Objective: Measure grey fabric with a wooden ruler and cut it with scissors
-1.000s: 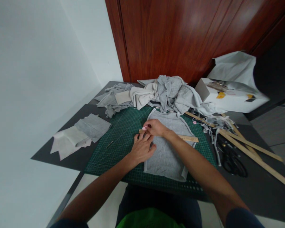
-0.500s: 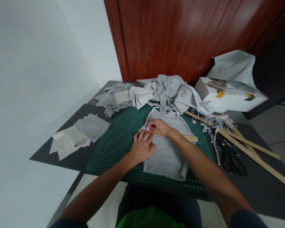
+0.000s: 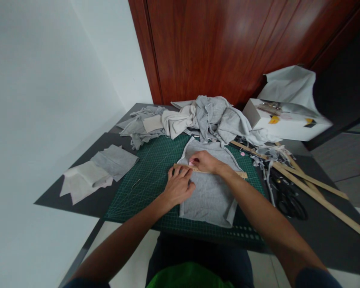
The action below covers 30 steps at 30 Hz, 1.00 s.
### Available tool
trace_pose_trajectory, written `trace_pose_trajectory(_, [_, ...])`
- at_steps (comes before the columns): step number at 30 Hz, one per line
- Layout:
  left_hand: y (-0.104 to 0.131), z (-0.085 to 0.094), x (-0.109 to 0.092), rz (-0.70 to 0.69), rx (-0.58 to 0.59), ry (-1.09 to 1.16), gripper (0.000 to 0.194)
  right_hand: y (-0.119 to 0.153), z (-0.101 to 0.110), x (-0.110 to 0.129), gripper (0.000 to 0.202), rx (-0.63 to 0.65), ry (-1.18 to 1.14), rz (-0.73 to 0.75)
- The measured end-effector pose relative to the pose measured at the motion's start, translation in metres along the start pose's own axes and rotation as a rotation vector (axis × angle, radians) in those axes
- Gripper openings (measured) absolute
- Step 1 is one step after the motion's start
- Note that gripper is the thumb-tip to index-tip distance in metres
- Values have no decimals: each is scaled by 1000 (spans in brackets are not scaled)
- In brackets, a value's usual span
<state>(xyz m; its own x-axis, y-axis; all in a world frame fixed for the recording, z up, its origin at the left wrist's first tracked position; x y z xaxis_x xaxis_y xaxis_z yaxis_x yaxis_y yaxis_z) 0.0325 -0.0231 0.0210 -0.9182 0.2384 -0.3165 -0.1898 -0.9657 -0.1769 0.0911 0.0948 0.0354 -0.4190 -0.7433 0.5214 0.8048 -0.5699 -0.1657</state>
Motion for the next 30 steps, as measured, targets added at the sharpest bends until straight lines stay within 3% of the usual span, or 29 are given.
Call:
trace_pose_trajectory(7, [-8,0,-7,-44,16,1,46,-8,-7,7,16,-55,10,12])
trace_pose_trajectory(16, [-5,-2,-15,-58,16,-53,54,19,8,-14,16,-58,44,9])
trace_pose_trajectory(22, [-14,-2,-24,-30,21,-97,47,14,3,-3,16,-112,22,30])
trace_pose_trajectory(30, [-21,-11,-34,-75,47,26,42,37,17,-25,17,-66,74,-34])
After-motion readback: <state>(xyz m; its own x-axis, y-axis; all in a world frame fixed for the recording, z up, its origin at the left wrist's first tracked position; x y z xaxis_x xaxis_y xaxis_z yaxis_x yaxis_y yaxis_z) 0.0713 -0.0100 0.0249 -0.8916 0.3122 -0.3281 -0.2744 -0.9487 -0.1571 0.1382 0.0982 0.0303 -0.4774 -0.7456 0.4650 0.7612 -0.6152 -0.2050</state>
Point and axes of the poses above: each hand's wrist, its own y-axis away from the middle knuckle, its own z-axis out of the back of the hand, x = y × z, the point moved 9 cm from there along -y, towards the middle knuckle, and after that the axes turned 6 degrees about y, right-handed, at the moved point
